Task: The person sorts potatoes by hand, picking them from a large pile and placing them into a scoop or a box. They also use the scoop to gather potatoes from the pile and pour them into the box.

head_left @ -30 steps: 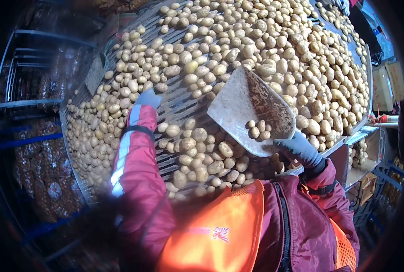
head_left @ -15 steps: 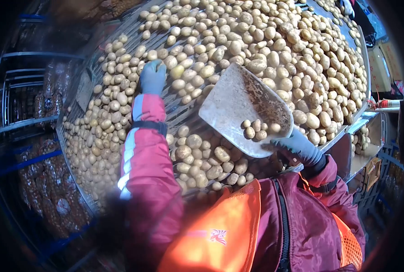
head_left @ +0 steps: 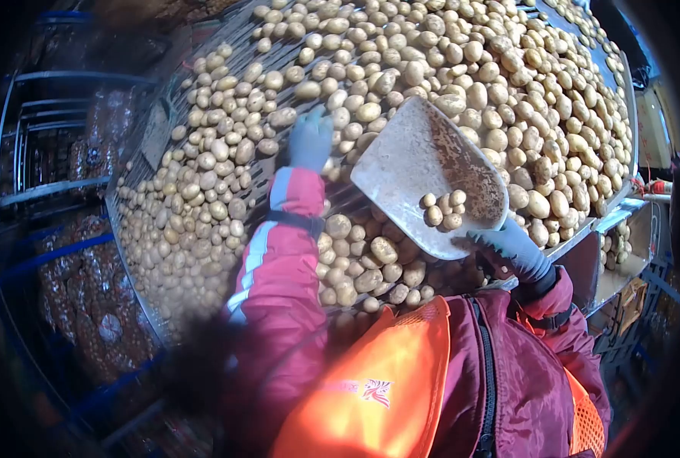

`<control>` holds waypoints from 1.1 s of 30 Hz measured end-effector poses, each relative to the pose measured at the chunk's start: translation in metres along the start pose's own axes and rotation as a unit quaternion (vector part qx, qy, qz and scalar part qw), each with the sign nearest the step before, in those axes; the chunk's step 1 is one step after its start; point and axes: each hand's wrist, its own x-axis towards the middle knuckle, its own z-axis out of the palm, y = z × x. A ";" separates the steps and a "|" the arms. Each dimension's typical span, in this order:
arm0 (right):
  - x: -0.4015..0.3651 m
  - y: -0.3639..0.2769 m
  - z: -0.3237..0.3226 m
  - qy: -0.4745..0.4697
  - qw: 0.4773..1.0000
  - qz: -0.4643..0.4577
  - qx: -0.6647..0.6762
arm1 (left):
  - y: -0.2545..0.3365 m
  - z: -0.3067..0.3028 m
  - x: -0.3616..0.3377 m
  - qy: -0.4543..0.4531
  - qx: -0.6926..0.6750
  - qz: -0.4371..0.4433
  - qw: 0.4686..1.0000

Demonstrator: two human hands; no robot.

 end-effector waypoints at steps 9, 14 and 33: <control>-0.006 0.008 0.005 0.043 0.997 -0.007 0.059 | -0.128 -0.156 -0.047 0.212 0.051 -0.165 0.962; -0.018 -0.001 0.008 0.034 0.997 0.058 -0.033 | -0.199 -0.157 -0.014 0.052 0.186 -0.034 0.981; -0.039 0.029 0.010 0.007 0.997 0.055 -0.060 | -0.155 -0.156 -0.176 0.113 -0.302 -0.300 0.898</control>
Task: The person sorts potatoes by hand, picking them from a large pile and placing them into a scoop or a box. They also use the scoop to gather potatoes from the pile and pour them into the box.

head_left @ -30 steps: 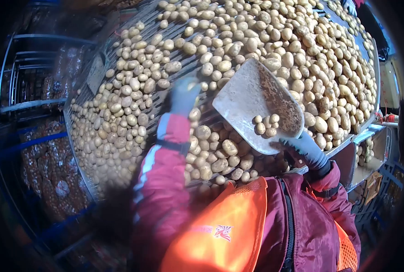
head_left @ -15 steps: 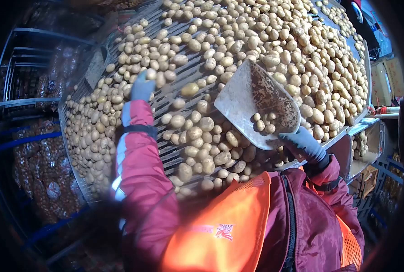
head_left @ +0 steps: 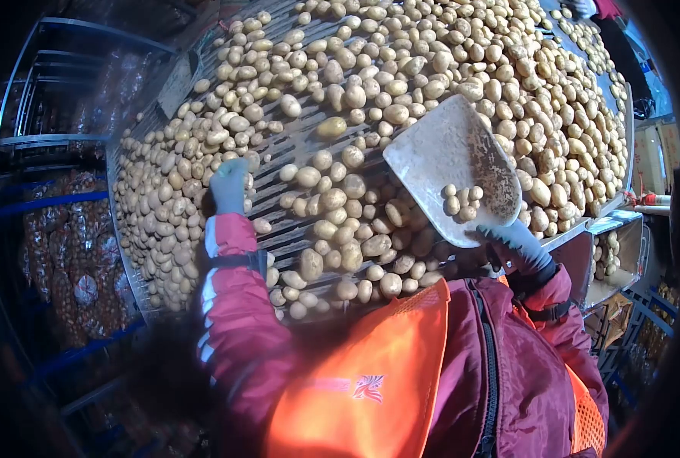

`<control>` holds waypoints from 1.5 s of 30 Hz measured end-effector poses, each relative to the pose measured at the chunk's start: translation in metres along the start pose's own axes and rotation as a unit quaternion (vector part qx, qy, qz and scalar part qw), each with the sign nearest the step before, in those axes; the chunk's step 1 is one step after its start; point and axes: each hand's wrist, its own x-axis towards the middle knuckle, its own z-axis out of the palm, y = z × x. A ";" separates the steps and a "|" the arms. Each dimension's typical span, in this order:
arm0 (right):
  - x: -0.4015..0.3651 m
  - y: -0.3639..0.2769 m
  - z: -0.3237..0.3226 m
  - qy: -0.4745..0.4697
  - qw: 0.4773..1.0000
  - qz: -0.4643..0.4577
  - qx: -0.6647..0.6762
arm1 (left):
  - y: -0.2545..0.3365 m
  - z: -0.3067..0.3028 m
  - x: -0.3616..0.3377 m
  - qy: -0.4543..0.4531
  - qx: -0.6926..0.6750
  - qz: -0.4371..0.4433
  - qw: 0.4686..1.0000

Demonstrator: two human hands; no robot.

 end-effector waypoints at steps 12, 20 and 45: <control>-0.012 0.001 0.029 0.047 0.992 -0.098 0.062 | 0.040 0.154 0.123 -0.057 0.172 0.120 0.976; -0.024 0.049 0.033 0.107 0.981 -0.070 0.144 | 0.073 0.161 0.086 -0.231 0.006 0.050 0.972; -0.149 0.111 -0.104 0.139 0.979 -0.019 0.151 | 0.298 0.560 -0.378 -0.743 -0.084 -0.129 0.652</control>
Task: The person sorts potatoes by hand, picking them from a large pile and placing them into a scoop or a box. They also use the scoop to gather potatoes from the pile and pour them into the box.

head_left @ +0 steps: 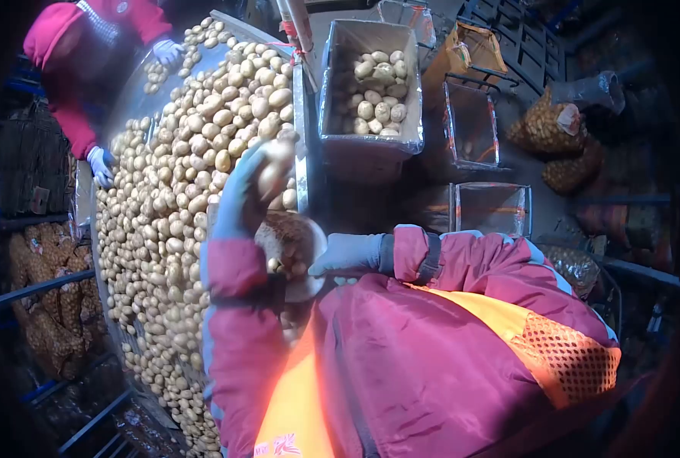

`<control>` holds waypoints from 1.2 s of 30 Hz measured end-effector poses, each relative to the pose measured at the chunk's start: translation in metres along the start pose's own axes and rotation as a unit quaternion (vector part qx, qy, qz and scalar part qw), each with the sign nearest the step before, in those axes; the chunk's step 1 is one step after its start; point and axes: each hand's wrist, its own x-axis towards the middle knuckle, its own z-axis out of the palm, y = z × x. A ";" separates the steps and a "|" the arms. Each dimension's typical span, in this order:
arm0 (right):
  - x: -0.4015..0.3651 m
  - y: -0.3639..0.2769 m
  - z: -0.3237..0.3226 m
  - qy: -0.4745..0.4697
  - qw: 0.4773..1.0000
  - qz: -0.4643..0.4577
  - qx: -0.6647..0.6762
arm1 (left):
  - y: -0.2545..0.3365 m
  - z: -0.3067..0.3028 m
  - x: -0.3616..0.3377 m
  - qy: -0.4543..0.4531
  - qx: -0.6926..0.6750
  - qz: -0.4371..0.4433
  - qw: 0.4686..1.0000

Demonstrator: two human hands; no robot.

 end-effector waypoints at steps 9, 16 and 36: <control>0.003 0.003 -0.034 0.036 0.997 -0.019 0.062 | 0.033 -0.034 -0.019 0.165 0.204 0.167 0.950; 0.061 -0.006 0.001 -0.038 0.991 0.047 0.119 | -0.063 -0.242 -0.305 0.586 0.306 0.166 0.732; 0.115 -0.065 0.182 -0.074 0.961 -0.050 -0.262 | -0.256 -0.270 -0.542 0.743 0.470 -0.160 0.449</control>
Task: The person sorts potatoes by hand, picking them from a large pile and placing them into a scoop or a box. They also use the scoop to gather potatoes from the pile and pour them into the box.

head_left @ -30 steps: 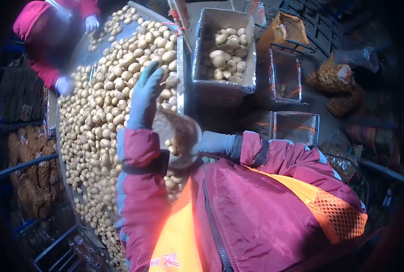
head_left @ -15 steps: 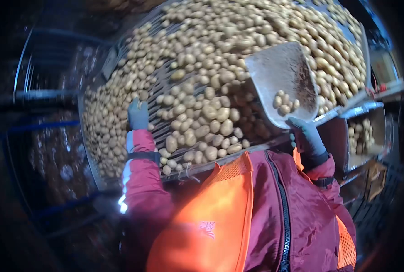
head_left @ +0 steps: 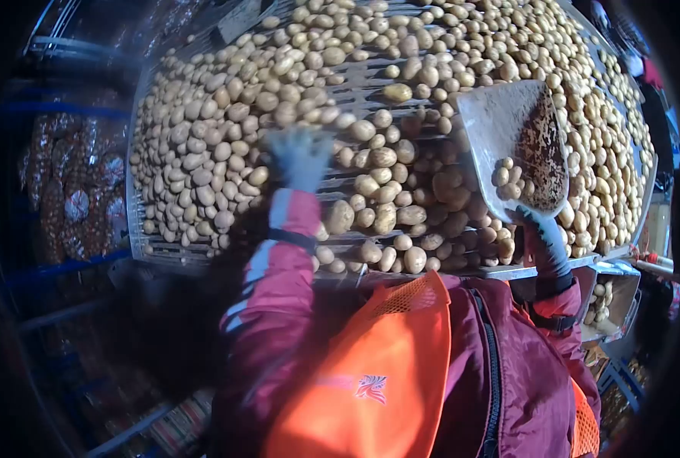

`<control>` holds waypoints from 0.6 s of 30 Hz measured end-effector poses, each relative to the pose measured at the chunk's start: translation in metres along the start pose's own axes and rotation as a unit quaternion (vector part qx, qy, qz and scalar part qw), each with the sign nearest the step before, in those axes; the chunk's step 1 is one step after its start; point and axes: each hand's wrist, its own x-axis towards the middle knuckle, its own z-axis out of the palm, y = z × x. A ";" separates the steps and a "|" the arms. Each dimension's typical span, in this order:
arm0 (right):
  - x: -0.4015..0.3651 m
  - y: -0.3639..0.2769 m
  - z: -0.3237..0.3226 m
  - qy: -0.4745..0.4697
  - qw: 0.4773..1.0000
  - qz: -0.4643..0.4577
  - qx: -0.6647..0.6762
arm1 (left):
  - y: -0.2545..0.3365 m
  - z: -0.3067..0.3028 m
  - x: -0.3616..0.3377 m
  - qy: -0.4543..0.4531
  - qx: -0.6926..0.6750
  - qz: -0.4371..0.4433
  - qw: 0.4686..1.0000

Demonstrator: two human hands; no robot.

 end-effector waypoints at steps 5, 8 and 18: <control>0.014 -0.026 0.030 -0.058 0.993 0.071 0.079 | 0.065 0.007 -0.072 -0.019 -0.301 0.164 0.939; 0.018 -0.011 0.032 -0.116 0.991 -0.014 0.067 | 0.022 0.010 -0.063 0.124 -0.375 0.090 0.914; -0.023 -0.006 0.014 -0.046 0.985 -0.032 0.162 | 0.134 0.075 -0.024 0.022 -0.125 0.096 0.987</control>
